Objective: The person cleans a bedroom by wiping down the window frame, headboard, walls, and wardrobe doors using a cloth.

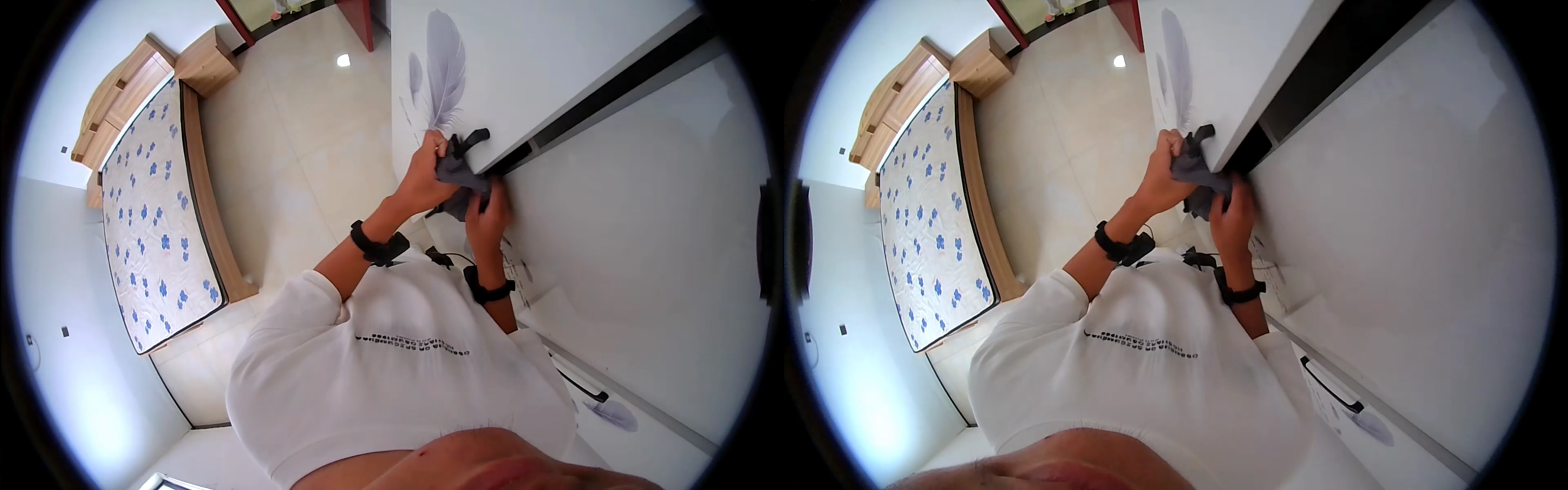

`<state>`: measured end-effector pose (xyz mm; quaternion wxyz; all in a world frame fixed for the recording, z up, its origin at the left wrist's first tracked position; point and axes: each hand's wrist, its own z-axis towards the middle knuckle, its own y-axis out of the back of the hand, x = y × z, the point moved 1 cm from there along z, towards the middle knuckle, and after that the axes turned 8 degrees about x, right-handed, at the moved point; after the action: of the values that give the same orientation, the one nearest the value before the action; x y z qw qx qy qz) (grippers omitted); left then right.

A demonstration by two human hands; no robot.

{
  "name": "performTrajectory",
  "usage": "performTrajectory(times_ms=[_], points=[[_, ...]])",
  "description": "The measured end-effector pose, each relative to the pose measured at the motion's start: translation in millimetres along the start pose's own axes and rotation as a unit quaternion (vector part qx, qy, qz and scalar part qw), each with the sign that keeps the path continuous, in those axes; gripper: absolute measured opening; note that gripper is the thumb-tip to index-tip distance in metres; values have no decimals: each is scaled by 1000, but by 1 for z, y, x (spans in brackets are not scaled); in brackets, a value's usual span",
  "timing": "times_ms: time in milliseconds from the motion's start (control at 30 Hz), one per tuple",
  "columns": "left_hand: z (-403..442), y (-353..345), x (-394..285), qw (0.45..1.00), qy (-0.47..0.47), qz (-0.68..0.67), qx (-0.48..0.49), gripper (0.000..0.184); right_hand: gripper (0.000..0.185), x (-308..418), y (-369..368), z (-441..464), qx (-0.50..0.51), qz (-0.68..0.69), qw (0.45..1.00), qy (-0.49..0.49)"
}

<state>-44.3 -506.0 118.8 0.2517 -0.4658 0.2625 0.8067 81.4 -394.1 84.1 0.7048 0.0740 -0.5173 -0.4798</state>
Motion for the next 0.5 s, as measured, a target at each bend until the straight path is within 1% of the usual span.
performTrajectory(times_ms=[67,133,167,233,267,333,367,433,467,500], points=[[-12,8,7,1000,17,-7,5,58,40,0,-7,-6,31,19,999,-16],[-21,16,15,999,11,-36,-1,54,40,-2,-19,-9,42,48,998,23],[-26,21,19,998,15,-55,13,51,40,-2,-23,-11,49,51,997,26],[-35,30,25,997,17,-69,1,51,41,-5,-35,-13,96,83,992,19],[-40,34,28,996,18,-85,-2,50,41,-6,-42,-15,103,86,991,25],[-52,42,35,994,28,-103,-22,49,42,-12,-60,-20,164,88,982,1],[-57,46,38,991,37,-123,-32,48,42,-14,-69,-22,172,91,981,10],[-64,53,38,990,22,-122,-63,47,37,-11,-83,-21,143,86,980,109],[-67,56,37,989,11,-127,-80,47,37,-10,-88,-21,146,89,978,119],[-72,60,39,988,9,-123,-98,45,37,-7,-91,-21,179,106,973,96]])
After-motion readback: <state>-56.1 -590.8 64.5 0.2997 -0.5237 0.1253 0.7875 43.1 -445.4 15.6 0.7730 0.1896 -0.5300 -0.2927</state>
